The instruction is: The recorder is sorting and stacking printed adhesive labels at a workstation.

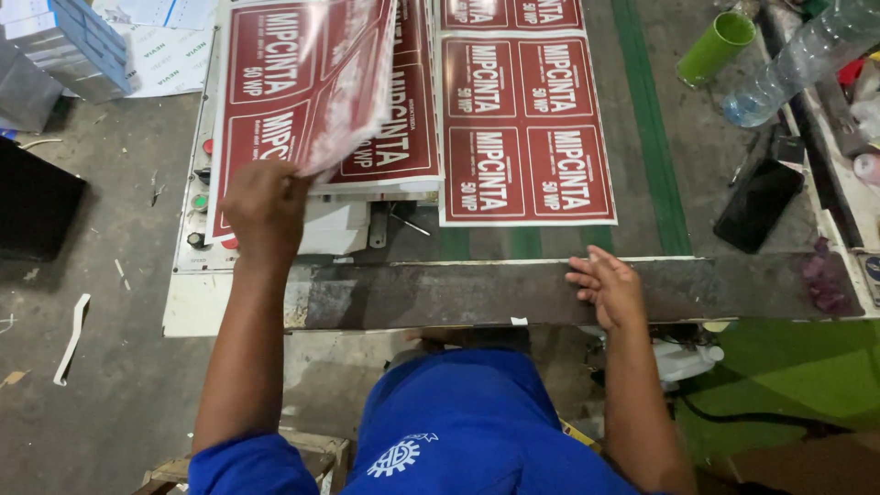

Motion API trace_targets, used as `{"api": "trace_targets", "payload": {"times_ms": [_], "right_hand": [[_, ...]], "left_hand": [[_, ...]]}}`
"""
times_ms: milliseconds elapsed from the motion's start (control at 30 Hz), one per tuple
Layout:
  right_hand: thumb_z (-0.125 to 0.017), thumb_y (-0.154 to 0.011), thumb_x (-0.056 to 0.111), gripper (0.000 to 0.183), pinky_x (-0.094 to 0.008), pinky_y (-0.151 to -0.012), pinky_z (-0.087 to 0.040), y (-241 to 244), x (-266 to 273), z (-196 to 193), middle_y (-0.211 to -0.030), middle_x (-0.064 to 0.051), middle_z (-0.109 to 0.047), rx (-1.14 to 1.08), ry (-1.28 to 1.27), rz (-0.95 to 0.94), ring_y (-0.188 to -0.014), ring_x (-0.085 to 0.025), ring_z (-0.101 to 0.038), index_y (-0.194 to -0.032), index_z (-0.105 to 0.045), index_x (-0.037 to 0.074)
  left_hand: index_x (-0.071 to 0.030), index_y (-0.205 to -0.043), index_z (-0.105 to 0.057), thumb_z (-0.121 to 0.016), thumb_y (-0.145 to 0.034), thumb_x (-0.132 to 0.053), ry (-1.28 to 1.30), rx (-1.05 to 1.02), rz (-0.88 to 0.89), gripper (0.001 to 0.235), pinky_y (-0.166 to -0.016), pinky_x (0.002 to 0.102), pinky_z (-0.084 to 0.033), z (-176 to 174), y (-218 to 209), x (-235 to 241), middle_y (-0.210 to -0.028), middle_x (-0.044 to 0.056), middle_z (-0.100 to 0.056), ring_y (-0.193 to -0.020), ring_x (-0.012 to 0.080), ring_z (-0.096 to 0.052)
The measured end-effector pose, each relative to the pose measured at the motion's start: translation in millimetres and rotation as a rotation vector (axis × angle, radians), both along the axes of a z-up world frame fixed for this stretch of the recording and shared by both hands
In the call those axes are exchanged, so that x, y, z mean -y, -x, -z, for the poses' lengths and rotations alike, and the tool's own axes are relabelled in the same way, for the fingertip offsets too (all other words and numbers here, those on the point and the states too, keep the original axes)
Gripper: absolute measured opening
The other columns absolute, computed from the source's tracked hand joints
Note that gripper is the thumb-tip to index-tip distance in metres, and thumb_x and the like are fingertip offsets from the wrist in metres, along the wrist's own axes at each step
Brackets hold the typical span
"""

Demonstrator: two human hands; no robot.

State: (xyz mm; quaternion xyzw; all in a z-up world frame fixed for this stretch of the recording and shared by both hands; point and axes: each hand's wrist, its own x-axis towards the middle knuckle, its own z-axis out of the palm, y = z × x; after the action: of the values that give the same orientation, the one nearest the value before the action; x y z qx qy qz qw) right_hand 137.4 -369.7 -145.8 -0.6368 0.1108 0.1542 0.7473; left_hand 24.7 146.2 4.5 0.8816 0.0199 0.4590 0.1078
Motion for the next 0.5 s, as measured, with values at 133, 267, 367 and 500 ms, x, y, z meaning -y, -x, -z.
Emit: {"api": "trace_targets", "payload": {"times_ms": [133,267,367,500], "right_hand": [[-0.060,-0.101,0.017,0.050,-0.028,-0.057,-0.055,13,-30,-19,-0.112,-0.020,-0.075,0.017,0.017,-0.073,-0.083,-0.020,-0.074,-0.147,-0.050,0.000],[-0.060,-0.102,0.017,0.045,-0.025,-0.057,-0.054,17,-60,-30,-0.112,-0.018,-0.075,0.076,-0.033,-0.207,-0.081,-0.019,-0.073,-0.144,-0.054,0.001],[-0.061,-0.102,0.016,0.042,-0.024,-0.056,-0.052,22,-87,-43,-0.114,-0.017,-0.075,0.158,-0.050,-0.275,-0.081,-0.018,-0.072,-0.142,-0.057,0.002],[-0.065,-0.100,0.017,0.044,-0.022,-0.058,-0.051,38,-136,-98,-0.119,-0.014,-0.074,0.340,-0.039,-0.415,-0.084,-0.015,-0.072,-0.142,-0.058,0.006]], "left_hand": [[-0.006,-0.077,-0.065,-0.083,-0.088,-0.026,-0.129,-0.183,0.165,0.029,-0.052,0.041,-0.045,-22,3,34,-0.070,0.008,-0.065,-0.063,0.0235,-0.064],[-0.005,-0.093,-0.068,-0.073,-0.106,-0.017,0.115,-0.202,0.075,0.019,-0.058,0.041,-0.049,-4,1,35,-0.079,0.011,-0.066,-0.068,0.0239,-0.063],[-0.003,-0.108,-0.073,-0.072,-0.107,-0.012,0.087,0.045,0.063,0.009,-0.058,0.037,-0.054,29,-9,28,-0.092,0.016,-0.070,-0.075,0.0246,-0.068],[0.001,-0.117,-0.070,-0.066,-0.096,-0.002,-0.197,0.143,0.198,0.022,-0.078,0.046,-0.059,-12,17,94,-0.110,0.018,-0.072,-0.102,0.0321,-0.072]]}}
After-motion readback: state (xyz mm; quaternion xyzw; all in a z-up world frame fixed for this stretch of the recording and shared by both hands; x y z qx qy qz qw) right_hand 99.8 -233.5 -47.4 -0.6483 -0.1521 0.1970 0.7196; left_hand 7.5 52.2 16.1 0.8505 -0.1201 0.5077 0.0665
